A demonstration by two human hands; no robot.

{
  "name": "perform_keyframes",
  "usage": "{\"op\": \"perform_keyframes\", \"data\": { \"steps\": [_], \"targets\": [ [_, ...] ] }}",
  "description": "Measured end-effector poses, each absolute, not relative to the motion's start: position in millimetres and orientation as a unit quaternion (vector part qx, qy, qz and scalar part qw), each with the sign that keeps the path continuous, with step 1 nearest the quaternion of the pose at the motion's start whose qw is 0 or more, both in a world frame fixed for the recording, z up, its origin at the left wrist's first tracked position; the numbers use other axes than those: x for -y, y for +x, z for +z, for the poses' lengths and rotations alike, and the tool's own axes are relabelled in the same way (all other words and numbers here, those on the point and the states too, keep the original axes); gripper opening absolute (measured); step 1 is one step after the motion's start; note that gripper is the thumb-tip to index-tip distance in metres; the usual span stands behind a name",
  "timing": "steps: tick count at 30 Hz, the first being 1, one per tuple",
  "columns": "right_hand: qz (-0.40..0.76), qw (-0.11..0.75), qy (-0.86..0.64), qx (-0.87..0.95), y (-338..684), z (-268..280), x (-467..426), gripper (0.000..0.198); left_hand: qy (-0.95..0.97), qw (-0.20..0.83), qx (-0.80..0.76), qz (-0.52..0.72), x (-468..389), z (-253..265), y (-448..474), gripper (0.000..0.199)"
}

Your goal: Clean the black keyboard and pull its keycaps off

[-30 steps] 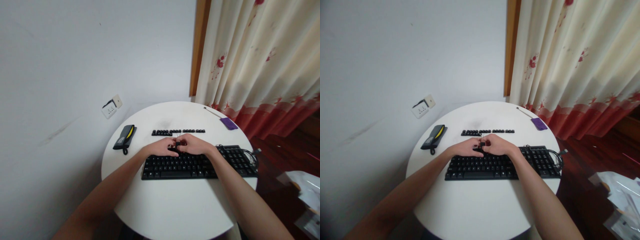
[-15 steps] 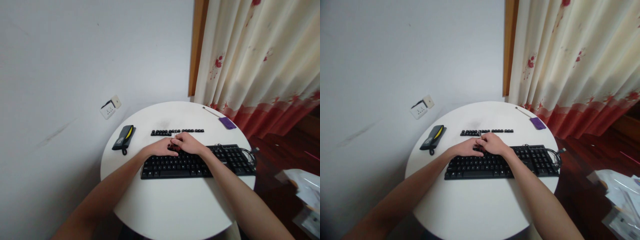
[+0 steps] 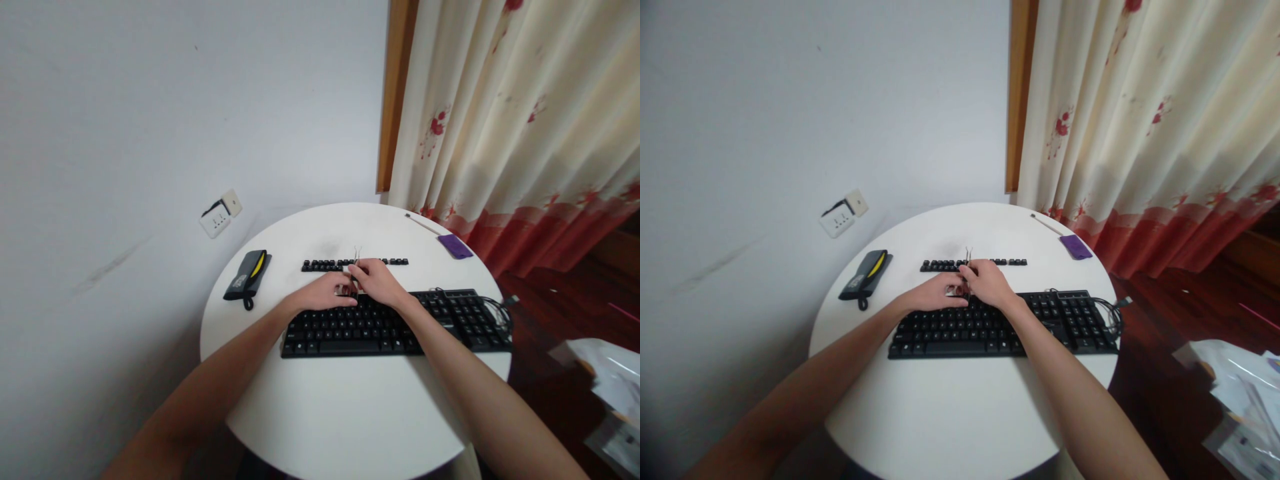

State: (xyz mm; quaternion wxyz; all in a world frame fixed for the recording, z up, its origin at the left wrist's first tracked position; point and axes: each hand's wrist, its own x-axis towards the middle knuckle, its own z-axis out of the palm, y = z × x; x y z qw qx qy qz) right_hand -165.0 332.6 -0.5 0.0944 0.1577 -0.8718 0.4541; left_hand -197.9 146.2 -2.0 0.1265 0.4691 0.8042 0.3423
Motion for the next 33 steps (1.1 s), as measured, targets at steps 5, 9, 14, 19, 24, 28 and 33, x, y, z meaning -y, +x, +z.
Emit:
{"op": "perform_keyframes", "data": {
  "steps": [5, 9, 14, 19, 24, 28, 33],
  "targets": [
    [0.468, 0.150, 0.111, 0.864, -169, 0, -334, 0.037, 0.418, 0.008, -0.822, 0.387, -150, -6, -200, 0.016],
    [0.524, 0.102, 0.090, 0.841, -173, -5, -334, 0.030, 0.363, -0.039, -0.827, 0.428, -152, -7, -200, 0.027],
    [0.572, 0.084, 0.104, 0.809, -174, -11, -332, 0.028, 0.403, -0.093, -0.832, 0.371, -151, -7, -200, 0.018],
    [0.587, 0.098, 0.086, 0.799, -175, -14, -332, 0.027, 0.463, -0.144, -0.826, 0.287, -149, -4, -200, 0.017],
    [0.586, 0.114, 0.080, 0.798, -175, -12, -332, 0.026, 0.460, -0.165, -0.837, 0.244, -147, -4, -202, 0.019],
    [0.551, 0.120, 0.078, 0.822, -175, -11, -333, 0.029, 0.449, -0.169, -0.849, 0.220, -146, -7, -204, 0.019],
    [0.546, 0.127, 0.075, 0.825, -175, -10, -334, 0.031, 0.449, -0.177, -0.853, 0.200, -148, -6, -203, 0.019]
  ]
}}
